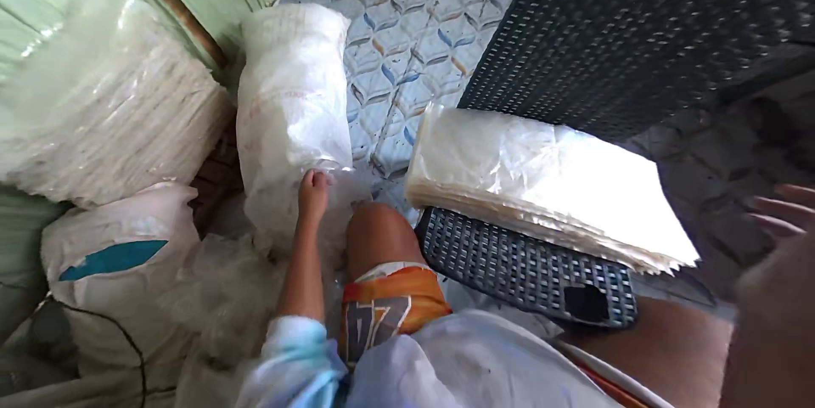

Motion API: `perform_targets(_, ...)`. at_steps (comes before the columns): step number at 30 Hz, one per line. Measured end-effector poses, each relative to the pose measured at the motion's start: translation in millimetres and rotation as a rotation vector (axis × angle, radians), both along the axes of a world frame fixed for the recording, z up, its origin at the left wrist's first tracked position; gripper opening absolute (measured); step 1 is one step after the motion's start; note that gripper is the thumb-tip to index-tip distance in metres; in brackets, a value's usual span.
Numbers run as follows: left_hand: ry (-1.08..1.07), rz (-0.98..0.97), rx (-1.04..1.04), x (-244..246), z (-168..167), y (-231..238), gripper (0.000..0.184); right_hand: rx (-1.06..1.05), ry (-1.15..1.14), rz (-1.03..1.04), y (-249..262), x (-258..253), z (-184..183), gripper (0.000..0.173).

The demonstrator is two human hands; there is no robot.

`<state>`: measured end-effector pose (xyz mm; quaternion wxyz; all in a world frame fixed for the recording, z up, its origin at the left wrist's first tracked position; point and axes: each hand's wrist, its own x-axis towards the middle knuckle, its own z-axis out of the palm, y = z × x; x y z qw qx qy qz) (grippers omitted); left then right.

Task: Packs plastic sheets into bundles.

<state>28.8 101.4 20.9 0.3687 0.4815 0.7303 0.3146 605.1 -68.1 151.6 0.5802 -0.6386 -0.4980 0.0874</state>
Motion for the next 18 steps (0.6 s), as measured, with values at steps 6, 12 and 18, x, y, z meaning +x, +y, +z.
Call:
perform_targets(6, -0.205, -0.095, 0.658, 46, 158, -99, 0.028, -0.009, -0.395, 0.513, 17, -199, 53, 0.059)
perform_targets(12, 0.27, -0.839, 0.627, 105, 229, -177, 0.034, 0.068, -0.478, 0.671, 19, -222, 105, 0.025)
perform_targets(18, -0.821, -1.372, 0.266, 39, 260, -154, 0.016, -0.248, -0.644, 0.705, 13, -119, 116, 0.005)
